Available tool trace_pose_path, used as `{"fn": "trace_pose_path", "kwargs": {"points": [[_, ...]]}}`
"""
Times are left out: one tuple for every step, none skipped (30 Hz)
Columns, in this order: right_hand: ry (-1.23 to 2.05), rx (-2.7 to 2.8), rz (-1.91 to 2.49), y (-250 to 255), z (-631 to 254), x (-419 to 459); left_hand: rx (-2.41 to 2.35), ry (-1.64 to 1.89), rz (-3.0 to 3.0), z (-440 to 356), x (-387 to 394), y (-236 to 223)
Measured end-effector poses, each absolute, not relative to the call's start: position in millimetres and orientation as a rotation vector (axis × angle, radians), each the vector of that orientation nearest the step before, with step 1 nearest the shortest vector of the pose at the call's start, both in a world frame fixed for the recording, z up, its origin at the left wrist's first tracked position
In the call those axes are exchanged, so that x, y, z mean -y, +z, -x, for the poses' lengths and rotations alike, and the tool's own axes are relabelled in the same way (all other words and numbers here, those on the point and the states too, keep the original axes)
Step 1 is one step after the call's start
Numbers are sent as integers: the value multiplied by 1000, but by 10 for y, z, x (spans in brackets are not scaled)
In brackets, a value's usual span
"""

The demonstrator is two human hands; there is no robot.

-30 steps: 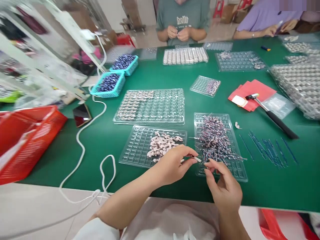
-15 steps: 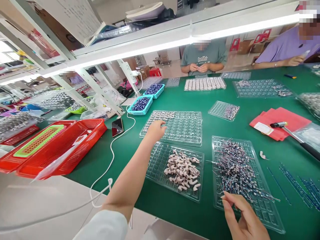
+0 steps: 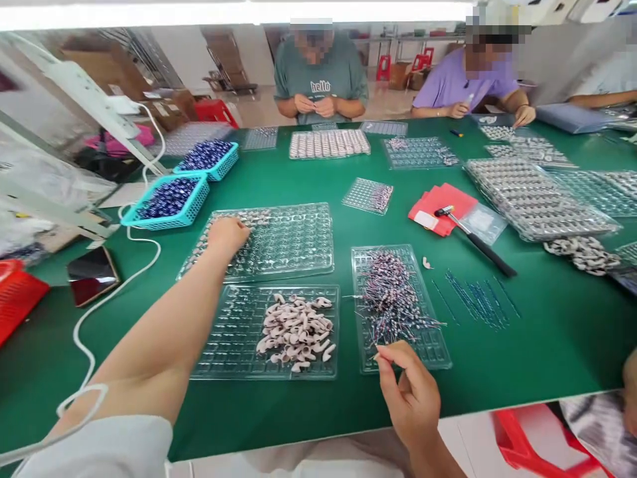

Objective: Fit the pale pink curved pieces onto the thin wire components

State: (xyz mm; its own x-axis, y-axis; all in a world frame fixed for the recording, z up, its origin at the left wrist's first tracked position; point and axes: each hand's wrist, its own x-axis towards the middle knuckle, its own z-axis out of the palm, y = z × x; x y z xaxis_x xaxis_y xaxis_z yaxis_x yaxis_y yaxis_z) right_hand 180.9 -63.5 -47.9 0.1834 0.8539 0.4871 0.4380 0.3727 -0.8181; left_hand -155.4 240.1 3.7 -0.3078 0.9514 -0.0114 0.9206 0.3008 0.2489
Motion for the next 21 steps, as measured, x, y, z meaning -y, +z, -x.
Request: {"fn": "trace_pose_path", "kwargs": {"points": [[444,1416,1242,-486,-1830,652,-2400,333,-1766,1541,-2378,48],[447,1391,1250,-489,-1865,665,-2391,378,-1792,1522,-2343,72],[439,1368,1269,-489,-1913,673,-2377,427,-1820,1493,-2298,110],[423,1353,1303,-483,-1974,672,-2358,476,-1850,1454,-2246,158],[405,1349,1354,-471,-2045,662,-2334,520,-1877,1402,-2186,212],[375,1362,1404,-452,-2120,643,-2307,565,-1901,1336,-2118,270],[347,1402,1454,-427,-2193,618,-2272,608,-1923,1255,-2037,326],[330,1470,1488,-400,-2259,589,-2235,652,-1943,1158,-1941,378],[310,1543,1512,-372,-2311,560,-2182,707,-1965,1046,-1823,423],[303,1625,1524,-346,-2348,534,-2122,752,-1972,924,-1682,461],[305,1710,1528,-325,-2367,513,-2065,762,-1971,794,-1517,492],[316,1794,1528,-310,-2370,499,-1988,775,-1959,662,-1331,514],[335,1873,1526,-302,-2358,492,-1808,816,-1915,532,-1132,527],[353,1945,1524,-302,-2337,490,-1619,838,-1873,412,-928,531],[361,2005,1527,-307,-2311,492,-1450,848,-1832,304,-731,526],[352,2051,1534,-318,-2283,495,-1317,843,-1794,212,-551,510],[327,2084,1546,-333,-2256,498,-1220,818,-1753,136,-395,485],[295,2109,1561,-351,-2232,499,-1151,789,-1707,76,-271,451],[266,2126,1578,-370,-2211,498,-1094,749,-1654,31,-179,411],[244,2136,1595,-389,-2195,495,-1050,705,-1586,-4,-118,368],[234,2141,1608,-407,-2183,492,-1015,663,-1505,-32,-84,323]]}}
